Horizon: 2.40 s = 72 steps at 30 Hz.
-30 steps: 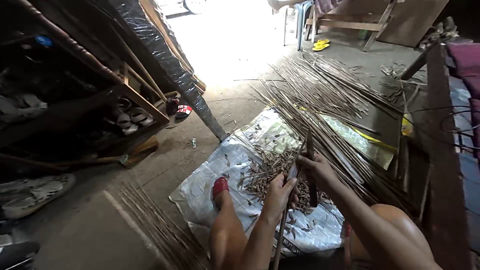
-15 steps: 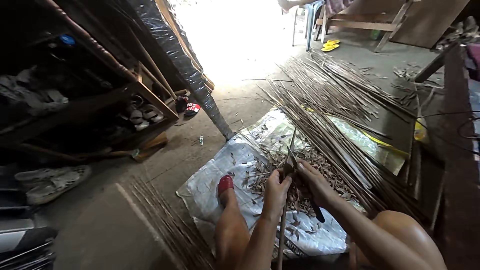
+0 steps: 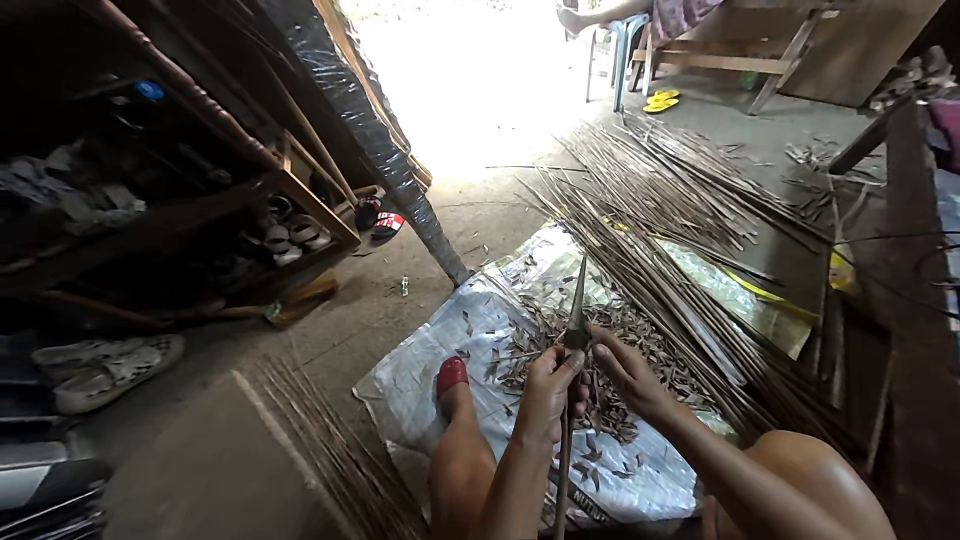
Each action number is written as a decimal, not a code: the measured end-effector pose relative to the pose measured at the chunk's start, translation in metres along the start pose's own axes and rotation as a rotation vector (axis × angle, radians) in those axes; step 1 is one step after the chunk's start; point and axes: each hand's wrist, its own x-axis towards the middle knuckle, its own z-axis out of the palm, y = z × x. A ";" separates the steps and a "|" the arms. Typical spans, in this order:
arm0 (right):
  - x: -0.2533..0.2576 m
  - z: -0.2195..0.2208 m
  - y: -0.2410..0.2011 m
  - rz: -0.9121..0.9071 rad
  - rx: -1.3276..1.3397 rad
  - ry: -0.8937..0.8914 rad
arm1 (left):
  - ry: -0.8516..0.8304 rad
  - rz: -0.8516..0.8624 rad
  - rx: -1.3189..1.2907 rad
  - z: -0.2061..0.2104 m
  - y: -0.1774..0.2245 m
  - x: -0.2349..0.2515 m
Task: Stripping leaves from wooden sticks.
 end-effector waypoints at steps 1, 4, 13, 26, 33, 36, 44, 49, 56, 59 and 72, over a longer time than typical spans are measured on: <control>0.000 -0.001 0.004 -0.031 -0.060 0.007 | -0.006 -0.003 -0.004 -0.001 0.001 -0.001; 0.000 0.001 0.008 -0.152 -0.244 0.112 | -0.026 -0.008 -0.015 -0.002 0.001 -0.002; 0.014 -0.016 0.009 0.141 0.011 0.264 | -0.080 -0.022 -0.017 -0.002 0.000 -0.006; 0.012 -0.019 -0.025 0.499 0.533 0.134 | -0.125 0.020 0.207 0.002 -0.019 0.009; 0.011 -0.017 -0.021 0.594 0.368 0.092 | -0.057 0.091 0.290 0.006 -0.020 0.005; 0.012 -0.016 -0.019 0.614 0.431 0.091 | -0.024 0.106 0.393 0.006 -0.019 0.005; 0.014 -0.023 -0.023 0.660 0.626 0.025 | -0.033 0.088 0.307 0.003 -0.017 0.005; 0.013 -0.027 -0.024 0.639 0.647 -0.015 | -0.038 0.047 0.195 0.003 -0.013 0.005; 0.006 -0.014 -0.019 0.471 0.574 -0.057 | 0.029 0.081 0.190 -0.001 -0.009 0.007; 0.001 -0.005 -0.021 0.402 0.531 -0.068 | 0.057 0.094 0.199 -0.002 -0.007 0.007; 0.002 -0.006 -0.025 0.396 0.651 -0.037 | 0.052 0.122 0.230 0.000 -0.008 0.005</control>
